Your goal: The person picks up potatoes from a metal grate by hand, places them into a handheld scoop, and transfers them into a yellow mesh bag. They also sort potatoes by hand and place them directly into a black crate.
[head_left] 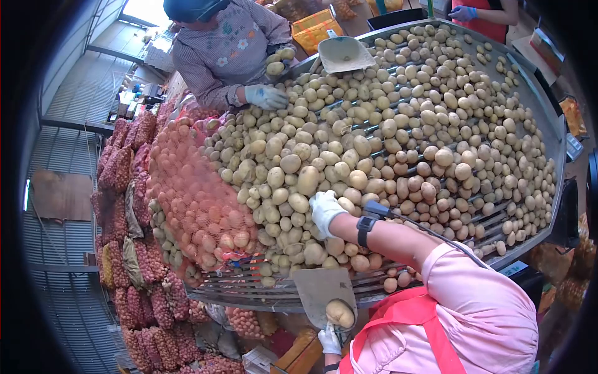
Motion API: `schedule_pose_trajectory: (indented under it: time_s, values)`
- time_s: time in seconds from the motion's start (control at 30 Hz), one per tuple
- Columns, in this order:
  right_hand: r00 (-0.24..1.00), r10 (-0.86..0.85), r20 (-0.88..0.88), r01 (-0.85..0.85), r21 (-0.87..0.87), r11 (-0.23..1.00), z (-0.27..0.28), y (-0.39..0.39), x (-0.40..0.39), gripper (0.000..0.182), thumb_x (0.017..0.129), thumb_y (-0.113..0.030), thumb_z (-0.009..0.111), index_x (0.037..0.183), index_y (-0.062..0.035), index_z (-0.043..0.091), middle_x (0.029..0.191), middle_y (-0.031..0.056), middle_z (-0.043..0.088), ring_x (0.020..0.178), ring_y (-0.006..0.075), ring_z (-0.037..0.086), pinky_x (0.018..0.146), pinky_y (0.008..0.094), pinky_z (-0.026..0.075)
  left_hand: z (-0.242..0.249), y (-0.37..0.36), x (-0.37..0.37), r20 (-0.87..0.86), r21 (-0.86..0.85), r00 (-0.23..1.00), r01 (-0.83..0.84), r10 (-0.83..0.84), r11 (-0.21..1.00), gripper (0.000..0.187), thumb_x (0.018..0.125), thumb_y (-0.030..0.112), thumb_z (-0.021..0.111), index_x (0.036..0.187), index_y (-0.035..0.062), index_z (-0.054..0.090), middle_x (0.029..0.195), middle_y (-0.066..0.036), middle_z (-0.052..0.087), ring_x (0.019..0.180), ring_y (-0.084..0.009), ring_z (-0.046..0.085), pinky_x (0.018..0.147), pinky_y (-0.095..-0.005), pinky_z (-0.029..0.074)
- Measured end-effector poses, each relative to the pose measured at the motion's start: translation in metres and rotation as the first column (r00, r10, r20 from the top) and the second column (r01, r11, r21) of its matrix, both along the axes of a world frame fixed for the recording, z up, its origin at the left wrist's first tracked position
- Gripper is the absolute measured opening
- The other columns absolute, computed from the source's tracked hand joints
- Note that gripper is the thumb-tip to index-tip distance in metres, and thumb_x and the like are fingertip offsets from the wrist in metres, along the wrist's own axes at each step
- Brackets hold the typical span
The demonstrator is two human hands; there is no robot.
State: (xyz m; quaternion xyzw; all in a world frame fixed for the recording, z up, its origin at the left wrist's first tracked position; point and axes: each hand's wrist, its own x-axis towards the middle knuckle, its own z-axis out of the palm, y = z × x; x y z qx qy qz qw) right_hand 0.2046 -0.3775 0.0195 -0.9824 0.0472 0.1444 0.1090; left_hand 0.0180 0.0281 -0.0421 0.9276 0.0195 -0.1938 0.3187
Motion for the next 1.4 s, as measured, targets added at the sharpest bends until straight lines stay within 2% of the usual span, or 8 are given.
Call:
schedule_pose_trajectory:
  time_s: [0.3,0.4,0.47,0.67,0.73,0.93,1.0,1.4]
  values:
    - [0.95,-0.035,-0.311,0.076,0.121,0.99,0.01,-0.04,-0.03,0.037,0.071,-0.026,0.08,0.106,-0.0152,0.077,0.104,0.006,0.075,0.093,0.025,0.073,0.072,0.0426,0.059,0.025,-0.028,-0.006,-0.046,-0.134,0.989,-0.147,0.142,0.98,0.043,0.095,0.023,0.063,0.063,-0.0059,0.061,0.057,0.001,0.052,0.055,-0.0089,0.04,0.049,-0.0366,0.034]
    - [0.991,-0.132,0.017,0.132,-0.031,0.991,-0.039,-0.045,-0.079,0.028,0.081,-0.014,0.066,0.108,-0.0075,0.071,0.101,0.0138,0.072,0.095,0.0303,0.071,0.074,0.046,0.057,0.023,-0.03,-0.002,-0.004,-0.125,0.99,-0.139,0.14,0.982,0.048,0.095,0.025,0.065,0.058,-0.0047,0.056,0.053,0.001,0.048,0.052,-0.0089,0.038,0.047,-0.0382,0.032]
    - [0.916,-0.376,0.139,0.341,0.222,0.913,-0.042,-0.052,-0.101,0.03,0.08,-0.011,0.065,0.109,-0.0042,0.062,0.1,0.018,0.07,0.095,0.0358,0.069,0.077,0.0465,0.056,0.014,-0.021,-0.003,-0.072,-0.071,0.978,-0.203,0.198,0.977,0.051,0.095,0.026,0.066,0.056,-0.004,0.054,0.052,0.001,0.046,0.052,-0.0089,0.036,0.047,-0.0387,0.031]
    - [0.886,-0.441,0.142,0.43,0.103,0.897,-0.05,-0.082,-0.142,0.027,0.077,-0.014,0.067,0.104,-0.0105,0.061,0.101,0.0186,0.068,0.092,0.0382,0.068,0.078,0.0472,0.055,0.015,-0.028,-0.007,-0.089,-0.145,0.964,-0.26,0.249,0.955,0.053,0.095,0.029,0.067,0.054,-0.0025,0.054,0.051,0.002,0.048,0.05,-0.008,0.038,0.045,-0.0379,0.032]
    - [0.967,-0.229,0.108,0.236,-0.053,0.97,-0.019,-0.102,-0.166,0.02,0.079,-0.015,0.065,0.098,-0.0121,0.065,0.106,0.0174,0.063,0.089,0.0367,0.068,0.074,0.0464,0.055,0.017,-0.031,-0.006,-0.106,-0.184,0.961,-0.27,0.254,0.945,0.052,0.095,0.029,0.067,0.054,-0.0017,0.055,0.051,0.002,0.048,0.05,-0.0077,0.039,0.045,-0.0365,0.033]
    - [0.913,-0.332,0.239,0.394,-0.294,0.871,-0.031,-0.151,-0.197,0.019,0.08,-0.016,0.065,0.097,-0.0196,0.072,0.108,0.0107,0.061,0.086,0.0307,0.068,0.069,0.0438,0.054,0.008,-0.029,-0.004,-0.126,-0.282,0.958,-0.285,0.259,0.916,0.049,0.094,0.032,0.068,0.056,0.002,0.056,0.05,0.0,0.052,0.041,-0.0103,0.049,0.037,-0.0328,0.041]
    - [0.93,-0.259,0.262,0.346,-0.377,0.859,-0.018,-0.145,-0.186,0.034,0.075,-0.017,0.069,0.109,-0.0173,0.069,0.128,0.0122,0.058,0.108,0.0321,0.059,0.083,0.0423,0.05,0.001,-0.026,-0.012,-0.165,-0.282,0.948,-0.309,0.271,0.909,0.048,0.094,0.032,0.068,0.057,0.0023,0.057,0.05,-0.001,0.053,0.041,-0.0109,0.05,0.036,-0.0325,0.042]
    - [0.933,-0.065,0.353,0.102,-0.087,0.991,-0.067,-0.074,-0.047,0.023,0.092,-0.021,0.057,0.113,-0.0189,0.067,0.118,0.0136,0.056,0.105,0.0306,0.061,0.083,0.0429,0.055,0.001,-0.04,-0.046,-0.175,-0.141,0.95,-0.283,0.257,0.949,0.048,0.09,0.037,0.072,0.062,-0.0011,0.064,0.051,-0.004,0.056,0.046,-0.0128,0.049,0.046,-0.037,0.037]
